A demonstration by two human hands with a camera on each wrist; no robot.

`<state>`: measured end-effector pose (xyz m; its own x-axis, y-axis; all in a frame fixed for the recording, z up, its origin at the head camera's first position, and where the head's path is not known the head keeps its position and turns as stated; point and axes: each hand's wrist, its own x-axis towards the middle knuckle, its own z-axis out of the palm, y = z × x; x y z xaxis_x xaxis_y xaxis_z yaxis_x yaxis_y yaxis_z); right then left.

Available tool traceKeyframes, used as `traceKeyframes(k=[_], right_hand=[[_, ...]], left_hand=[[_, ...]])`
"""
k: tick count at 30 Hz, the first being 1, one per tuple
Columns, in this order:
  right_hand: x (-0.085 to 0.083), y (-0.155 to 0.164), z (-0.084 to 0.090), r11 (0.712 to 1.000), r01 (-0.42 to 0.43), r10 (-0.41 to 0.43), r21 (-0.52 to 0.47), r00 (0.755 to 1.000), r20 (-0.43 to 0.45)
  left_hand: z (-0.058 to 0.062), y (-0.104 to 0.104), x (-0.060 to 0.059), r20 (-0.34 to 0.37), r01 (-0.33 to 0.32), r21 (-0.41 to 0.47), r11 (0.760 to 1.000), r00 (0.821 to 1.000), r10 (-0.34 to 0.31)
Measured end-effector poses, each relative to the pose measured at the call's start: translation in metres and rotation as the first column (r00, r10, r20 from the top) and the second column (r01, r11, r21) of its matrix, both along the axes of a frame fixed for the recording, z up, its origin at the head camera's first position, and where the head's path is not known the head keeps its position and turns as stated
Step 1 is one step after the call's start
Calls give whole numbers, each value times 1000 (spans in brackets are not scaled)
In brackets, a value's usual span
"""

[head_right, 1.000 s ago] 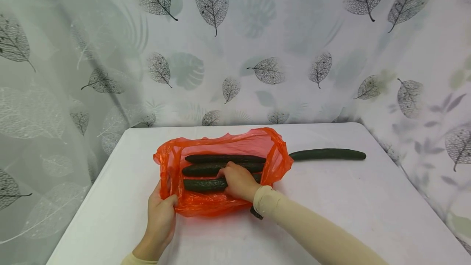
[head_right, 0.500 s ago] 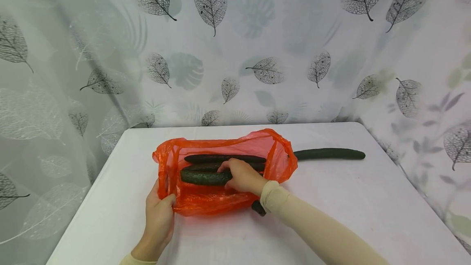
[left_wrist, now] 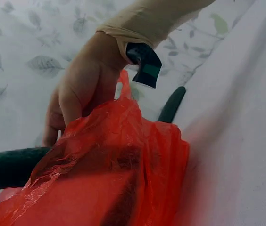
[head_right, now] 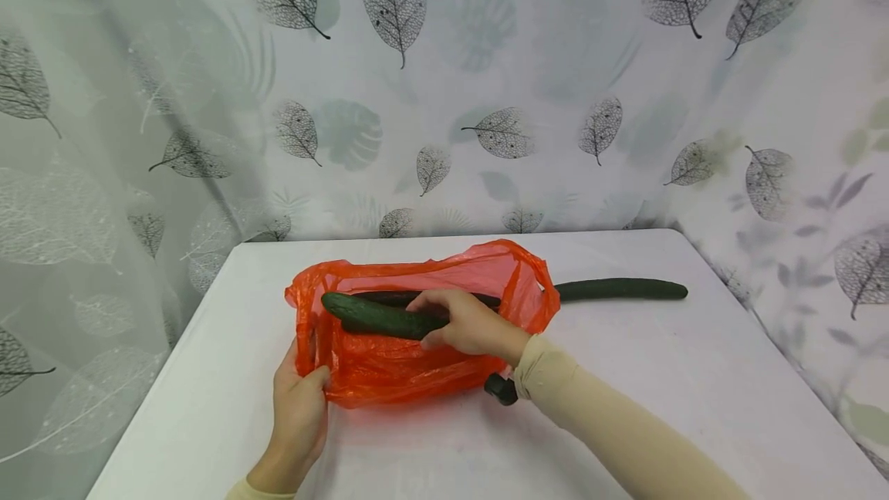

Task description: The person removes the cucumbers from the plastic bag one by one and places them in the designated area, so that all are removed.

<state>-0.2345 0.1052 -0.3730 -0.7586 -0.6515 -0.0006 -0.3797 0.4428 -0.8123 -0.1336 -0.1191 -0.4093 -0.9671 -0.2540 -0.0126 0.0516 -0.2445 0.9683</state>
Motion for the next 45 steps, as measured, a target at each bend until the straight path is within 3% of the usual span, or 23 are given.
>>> traceKeyframes(k=[9, 15, 21, 35, 45], right_hand=[[3, -3, 28, 982, 8, 30, -189, 980, 199], [5, -2, 49, 930, 55, 55, -363, 956, 287], [9, 7, 68, 890, 134, 8, -436, 951, 308], [7, 23, 101, 729, 192, 59, -657, 938, 341], [5, 37, 116, 606, 190, 38, -772, 963, 267]], left_hand=[[-1, 0, 1, 85, 4, -51, 999, 996, 1], [-3, 0, 2, 76, 7, -35, 999, 997, -4], [-6, 2, 3, 57, 21, -30, 999, 998, -19], [-13, 7, 1, 25, 13, 5, 1000, 1000, -13], [-14, 9, -1, 39, 18, -23, 1000, 999, -17]])
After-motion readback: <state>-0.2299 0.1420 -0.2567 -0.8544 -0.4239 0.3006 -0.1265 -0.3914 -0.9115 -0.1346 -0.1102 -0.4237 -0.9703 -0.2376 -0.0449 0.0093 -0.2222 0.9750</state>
